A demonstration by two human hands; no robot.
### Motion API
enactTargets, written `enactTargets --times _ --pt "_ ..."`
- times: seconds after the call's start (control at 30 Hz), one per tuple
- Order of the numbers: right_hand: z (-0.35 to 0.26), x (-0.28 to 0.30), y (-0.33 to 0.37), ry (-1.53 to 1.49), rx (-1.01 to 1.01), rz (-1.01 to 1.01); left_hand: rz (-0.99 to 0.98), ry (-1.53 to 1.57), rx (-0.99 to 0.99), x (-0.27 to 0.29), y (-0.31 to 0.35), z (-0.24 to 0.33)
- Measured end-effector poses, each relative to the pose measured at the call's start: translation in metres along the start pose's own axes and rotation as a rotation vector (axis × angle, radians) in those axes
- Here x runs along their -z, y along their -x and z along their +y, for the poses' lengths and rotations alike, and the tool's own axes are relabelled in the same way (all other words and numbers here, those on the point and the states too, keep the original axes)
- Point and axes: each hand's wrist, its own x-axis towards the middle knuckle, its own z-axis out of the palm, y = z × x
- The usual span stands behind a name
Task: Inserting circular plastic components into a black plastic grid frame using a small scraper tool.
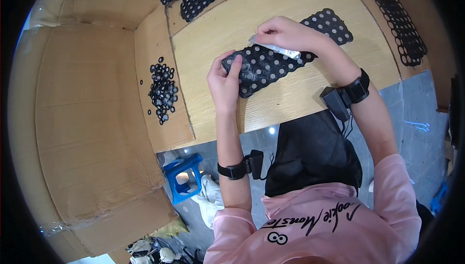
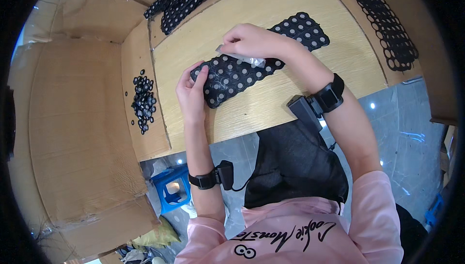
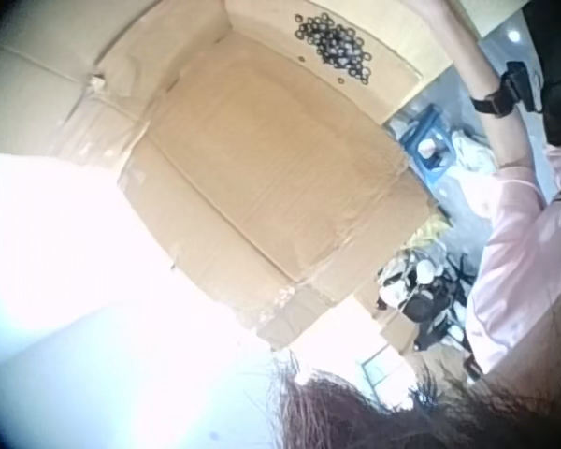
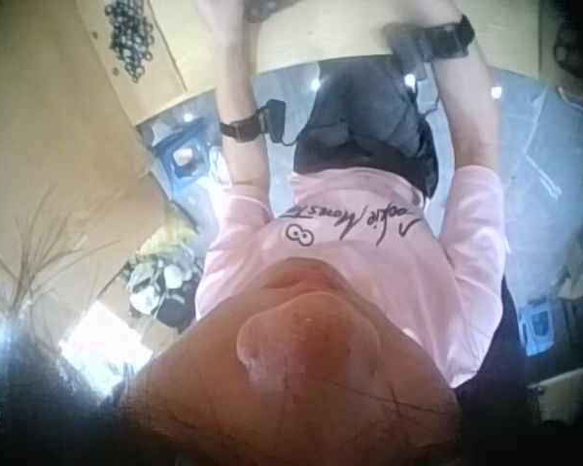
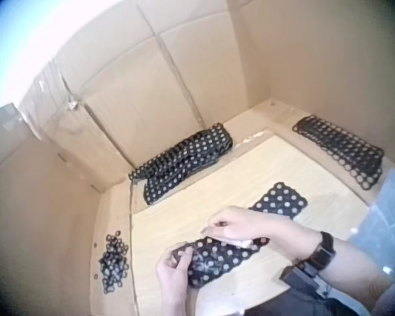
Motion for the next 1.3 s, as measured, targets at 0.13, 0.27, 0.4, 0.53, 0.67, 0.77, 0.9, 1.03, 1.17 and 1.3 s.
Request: enactTargets --times 0.13,0.27,0.4,0.53,0.67,0.77,0.9,1.03,1.17,1.3 --pt "0.001 0.001 0.001 -0.074 0.058 0.035 -0.166 -0.015 0.032 -0.004 -0.008 0.009" --pt "0.001 0.002 0.002 -0.137 0.055 -0.001 -0.133 -0.072 0.017 -0.001 -0.012 -0.005" --pt "-0.005 -0.001 0.006 -0.147 0.096 -0.015 -0.002 -0.165 -0.173 -0.005 -0.01 -0.009" --pt "0.008 -0.008 0.0 -0.089 0.141 -0.017 0.032 -0.191 -0.203 -0.008 -0.009 -0.009" --pt "0.005 -0.015 0.0 0.006 0.223 0.034 0.082 -0.208 -0.265 -0.008 -0.007 -0.011" --pt "0.006 -0.016 0.003 0.013 0.243 0.077 0.086 -0.236 -0.268 -0.013 -0.004 -0.007" --pt "0.004 -0.02 0.001 0.064 0.272 0.114 0.107 -0.23 -0.297 -0.01 -0.002 -0.008" --pt "0.002 -0.021 0.002 0.108 0.208 0.084 0.118 -0.227 -0.336 -0.011 -0.003 -0.011" --pt "0.002 -0.026 0.003 0.228 0.265 0.196 0.116 -0.22 -0.336 -0.015 0.0 -0.006" --pt "-0.001 -0.03 0.001 0.277 0.214 0.224 0.111 -0.256 -0.369 -0.013 0.0 -0.005"
